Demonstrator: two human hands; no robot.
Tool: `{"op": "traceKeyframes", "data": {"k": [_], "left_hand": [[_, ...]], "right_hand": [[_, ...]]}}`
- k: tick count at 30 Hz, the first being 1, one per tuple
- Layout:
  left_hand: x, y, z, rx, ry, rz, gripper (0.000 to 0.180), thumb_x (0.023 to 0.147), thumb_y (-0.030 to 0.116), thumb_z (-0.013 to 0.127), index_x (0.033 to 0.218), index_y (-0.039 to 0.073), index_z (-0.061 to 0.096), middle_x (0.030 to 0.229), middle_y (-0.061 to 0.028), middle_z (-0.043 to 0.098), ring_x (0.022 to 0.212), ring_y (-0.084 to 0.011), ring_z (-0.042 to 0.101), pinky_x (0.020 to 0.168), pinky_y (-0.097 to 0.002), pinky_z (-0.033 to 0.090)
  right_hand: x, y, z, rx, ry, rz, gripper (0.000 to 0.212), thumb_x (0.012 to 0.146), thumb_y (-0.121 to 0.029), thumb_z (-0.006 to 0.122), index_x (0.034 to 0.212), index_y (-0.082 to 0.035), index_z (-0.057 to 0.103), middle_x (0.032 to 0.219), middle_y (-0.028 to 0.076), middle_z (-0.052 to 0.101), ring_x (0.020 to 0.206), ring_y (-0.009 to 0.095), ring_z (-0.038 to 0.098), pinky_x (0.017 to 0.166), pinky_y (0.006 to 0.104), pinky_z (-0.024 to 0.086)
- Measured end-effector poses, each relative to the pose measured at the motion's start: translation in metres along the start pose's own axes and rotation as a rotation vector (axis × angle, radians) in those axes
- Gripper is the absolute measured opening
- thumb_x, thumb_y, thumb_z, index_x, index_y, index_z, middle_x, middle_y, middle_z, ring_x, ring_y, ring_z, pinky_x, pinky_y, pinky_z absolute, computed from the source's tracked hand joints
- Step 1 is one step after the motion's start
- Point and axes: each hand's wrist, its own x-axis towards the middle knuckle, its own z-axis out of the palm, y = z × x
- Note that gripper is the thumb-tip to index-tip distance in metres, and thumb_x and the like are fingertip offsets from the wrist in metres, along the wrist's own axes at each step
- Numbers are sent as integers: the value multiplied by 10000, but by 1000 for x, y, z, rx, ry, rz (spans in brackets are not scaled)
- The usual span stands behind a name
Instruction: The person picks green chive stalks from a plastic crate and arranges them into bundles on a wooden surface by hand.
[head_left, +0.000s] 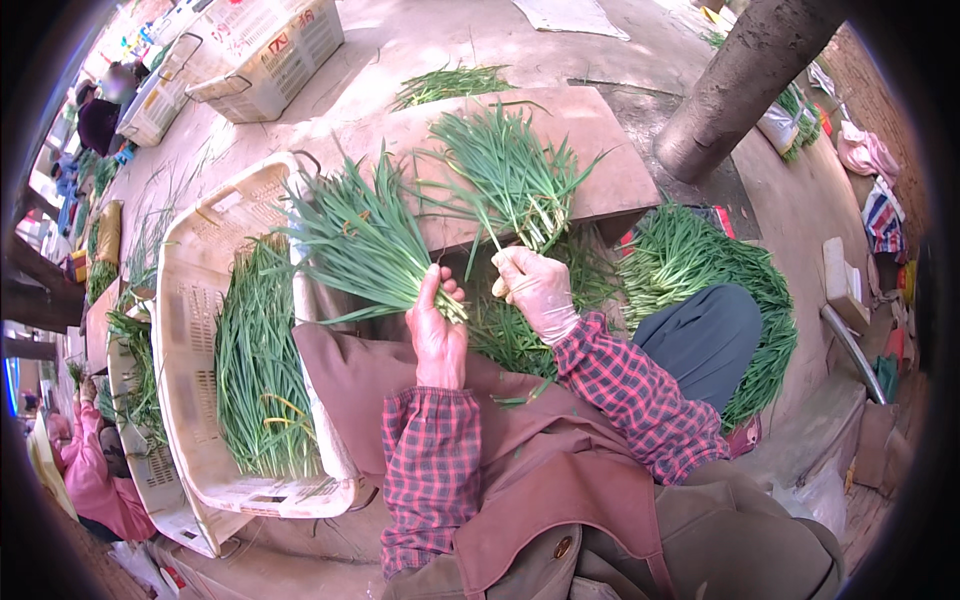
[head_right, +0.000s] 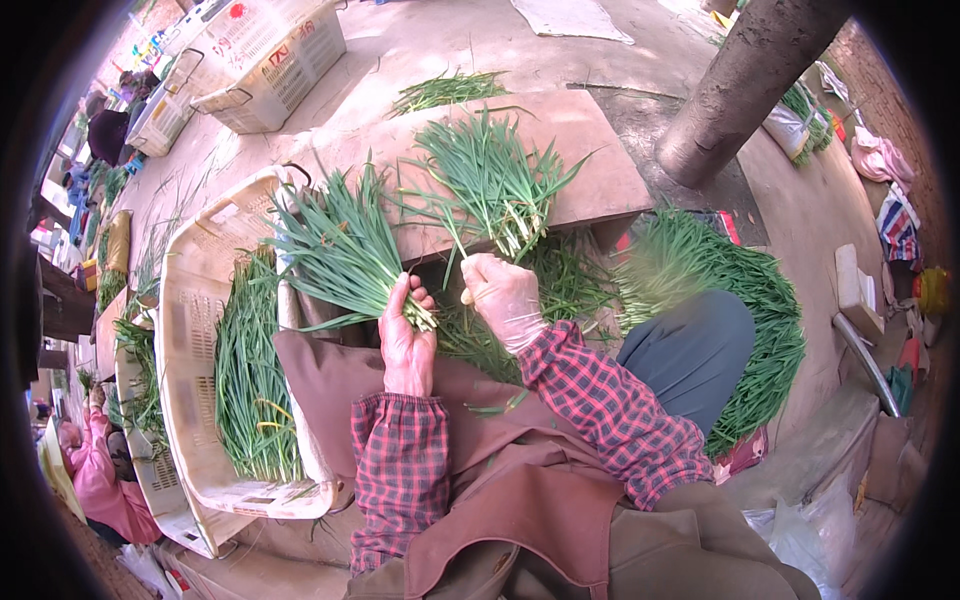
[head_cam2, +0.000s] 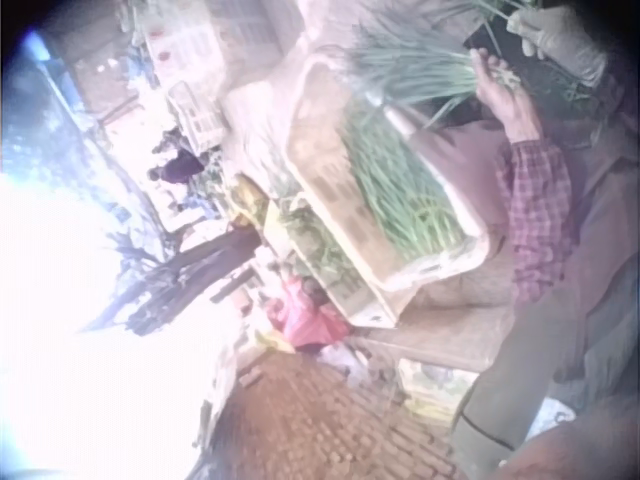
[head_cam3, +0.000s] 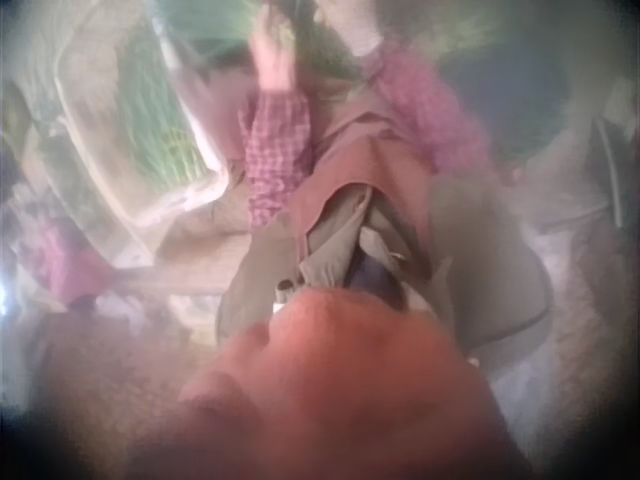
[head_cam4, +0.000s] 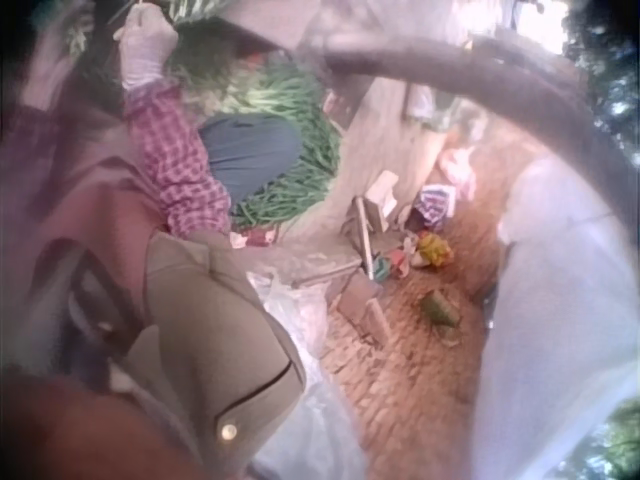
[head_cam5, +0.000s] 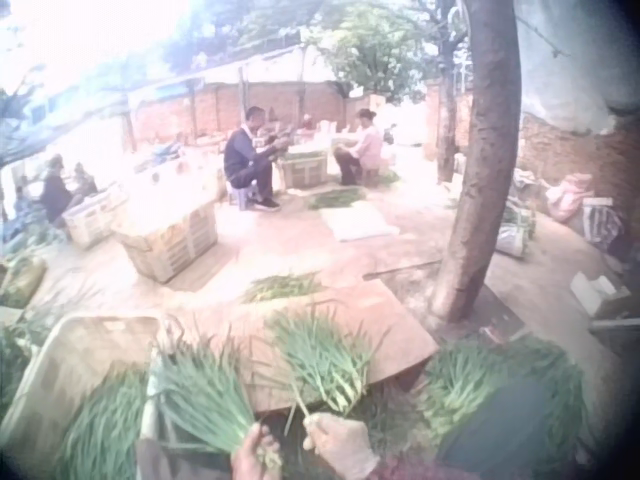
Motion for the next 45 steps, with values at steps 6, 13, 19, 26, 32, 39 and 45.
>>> {"op": "traceKeyframes", "data": {"k": [6, 13, 19, 26, 32, 39, 45], "left_hand": [[-4, -3, 0, 132, -14, -60, 259, 904, 68, 707, 1133, -24, 631, 1039, -126, 713, 864, -175, 667, 712, -300, 556], [-15, -7, 11, 148, -93, -72, 283, 888, 38, 707, 1140, -53, 616, 1065, -171, 703, 1018, -291, 673, 936, -427, 547], [-37, 7, 9, 246, -147, -95, 118, 897, 44, 695, 972, -40, 658, 894, -130, 696, 903, -278, 695, 853, -402, 573], [-126, 61, 11, 484, -205, -175, 190, 879, 38, 692, 1028, 4, 579, 771, -83, 625, 565, -113, 521, 489, -238, 408], [-174, 100, 4, 733, -136, -229, 178, 867, 27, 703, 989, 1, 575, 733, -69, 593, 517, -94, 457, 460, -229, 353], [-202, 103, -7, 841, -70, -253, 170, 863, 27, 711, 978, -2, 590, 719, -77, 603, 521, -102, 481, 457, -218, 354], [-216, 97, -15, 951, -25, -208, 188, 841, 18, 746, 959, 3, 601, 710, -76, 612, 520, -109, 501, 454, -225, 364]], "right_hand": [[-6, 1, 12, -497, -48, -347, 160, 909, -196, 634, 790, -100, 586, 676, 113, 610, 609, 321, 635, 527, 414, 497], [-22, 5, 18, -532, -144, -393, 129, 865, -180, 609, 763, -112, 568, 683, 106, 628, 595, 312, 650, 520, 420, 497], [-44, -9, -10, -174, -254, -319, 179, 939, -236, 621, 827, -96, 631, 714, 79, 648, 635, 284, 653, 584, 386, 528], [-37, -67, -98, 517, -34, 143, 233, 972, -88, 641, 1179, 13, 672, 889, 69, 716, 749, 104, 681, 626, 222, 540], [-6, -134, -116, 576, -199, 187, 284, 965, -80, 640, 1226, 33, 650, 919, 66, 724, 657, 78, 668, 529, 192, 499], [14, -113, -90, -114, -661, 138, 650, 932, -268, 695, 1450, 23, 432, 682, 77, 681, 477, 114, 583, 456, 268, 469], [-13, -87, -44, -578, -558, -257, 435, 834, -428, 693, 937, -7, 652, 698, 180, 670, 688, 362, 683, 627, 479, 529]]}}
